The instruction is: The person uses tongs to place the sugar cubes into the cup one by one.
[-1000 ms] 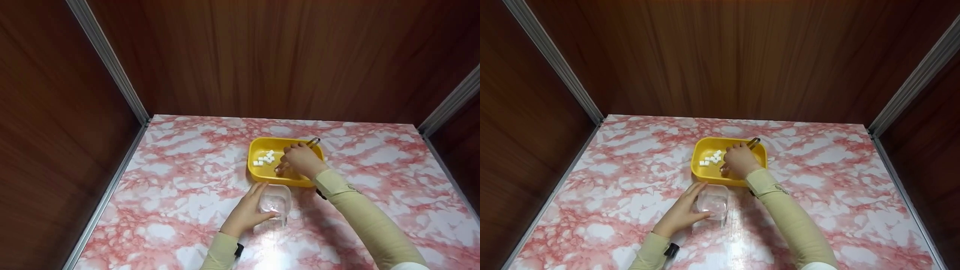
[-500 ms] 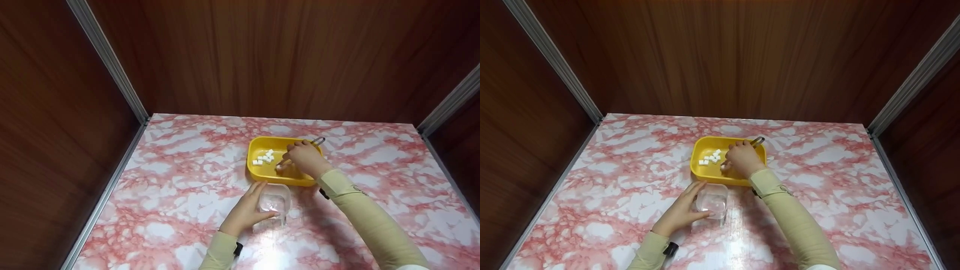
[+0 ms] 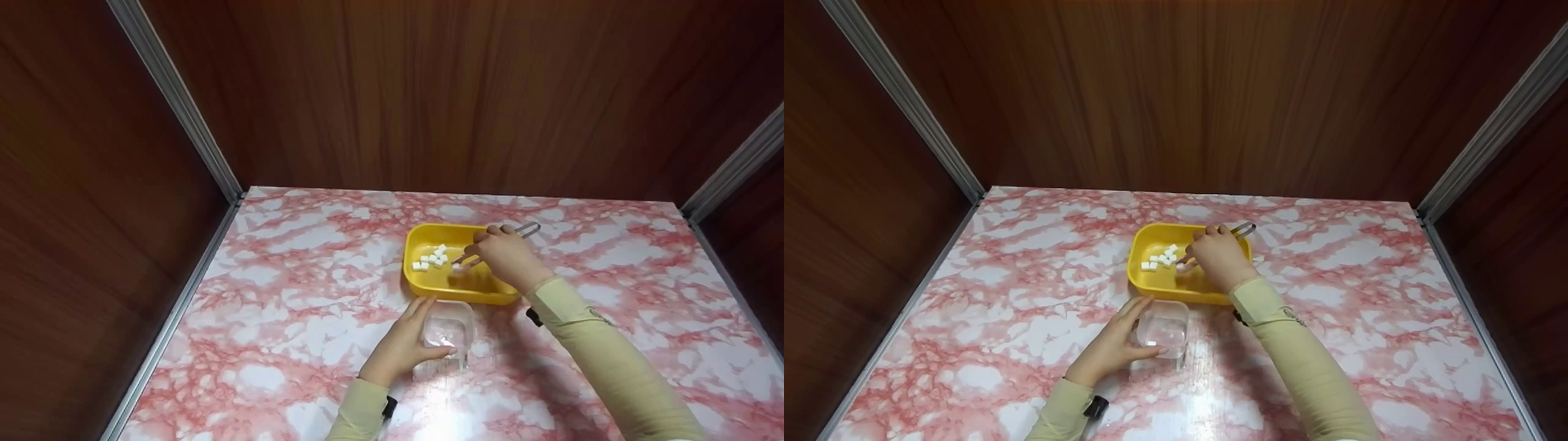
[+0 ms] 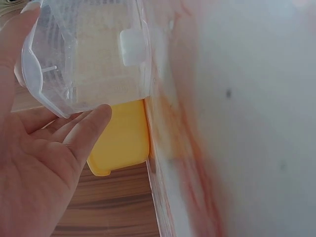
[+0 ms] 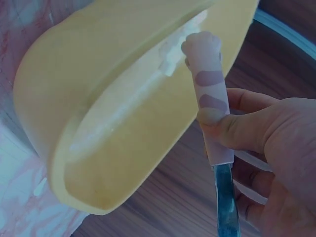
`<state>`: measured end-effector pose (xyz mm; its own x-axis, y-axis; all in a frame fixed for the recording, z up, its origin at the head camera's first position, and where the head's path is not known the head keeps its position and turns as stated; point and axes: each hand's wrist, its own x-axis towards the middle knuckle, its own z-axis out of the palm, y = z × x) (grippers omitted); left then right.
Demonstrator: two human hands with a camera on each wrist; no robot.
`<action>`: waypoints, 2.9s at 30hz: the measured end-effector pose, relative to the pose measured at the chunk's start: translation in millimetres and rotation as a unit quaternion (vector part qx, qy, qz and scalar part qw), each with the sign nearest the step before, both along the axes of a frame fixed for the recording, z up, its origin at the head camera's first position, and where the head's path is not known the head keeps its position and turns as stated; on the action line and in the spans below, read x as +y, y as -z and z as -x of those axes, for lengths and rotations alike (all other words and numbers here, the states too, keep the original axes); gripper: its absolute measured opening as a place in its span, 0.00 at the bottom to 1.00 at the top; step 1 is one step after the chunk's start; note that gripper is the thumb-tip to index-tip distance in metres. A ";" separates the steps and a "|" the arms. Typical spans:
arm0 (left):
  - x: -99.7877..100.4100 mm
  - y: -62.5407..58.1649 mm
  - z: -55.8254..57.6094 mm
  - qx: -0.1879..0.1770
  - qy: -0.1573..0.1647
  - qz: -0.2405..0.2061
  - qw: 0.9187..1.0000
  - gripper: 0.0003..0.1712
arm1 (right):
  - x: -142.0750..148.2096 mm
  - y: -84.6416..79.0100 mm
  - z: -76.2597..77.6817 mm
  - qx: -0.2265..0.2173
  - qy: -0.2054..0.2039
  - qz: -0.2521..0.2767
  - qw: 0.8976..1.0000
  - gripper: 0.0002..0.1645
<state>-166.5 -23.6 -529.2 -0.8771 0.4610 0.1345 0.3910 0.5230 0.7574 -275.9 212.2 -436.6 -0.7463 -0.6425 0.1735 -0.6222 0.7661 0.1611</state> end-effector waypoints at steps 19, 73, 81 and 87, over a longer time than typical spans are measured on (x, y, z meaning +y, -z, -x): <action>-1.3 -1.5 -1.0 -0.004 -0.006 0.001 1.000 0.57 | 5.6 -19.9 -21.1 0.016 -0.005 0.022 1.000 0.25; 1.3 -0.3 0.7 0.030 0.006 -0.003 1.000 0.56 | -7.8 7.8 -90.0 0.019 -0.079 0.048 0.996 0.23; 1.5 0.6 0.3 0.021 0.002 0.000 1.000 0.56 | -9.8 13.8 -92.2 0.008 -0.075 0.043 0.996 0.27; 1.4 0.9 0.3 0.028 0.000 0.003 1.000 0.58 | -9.2 14.7 -91.2 0.020 -0.080 0.041 0.996 0.27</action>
<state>-166.8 -22.2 -530.1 -0.8683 0.4623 0.1801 0.4324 0.5272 0.7314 -184.7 203.0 -451.4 -0.6269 -0.7352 0.2580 -0.7314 0.6694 0.1302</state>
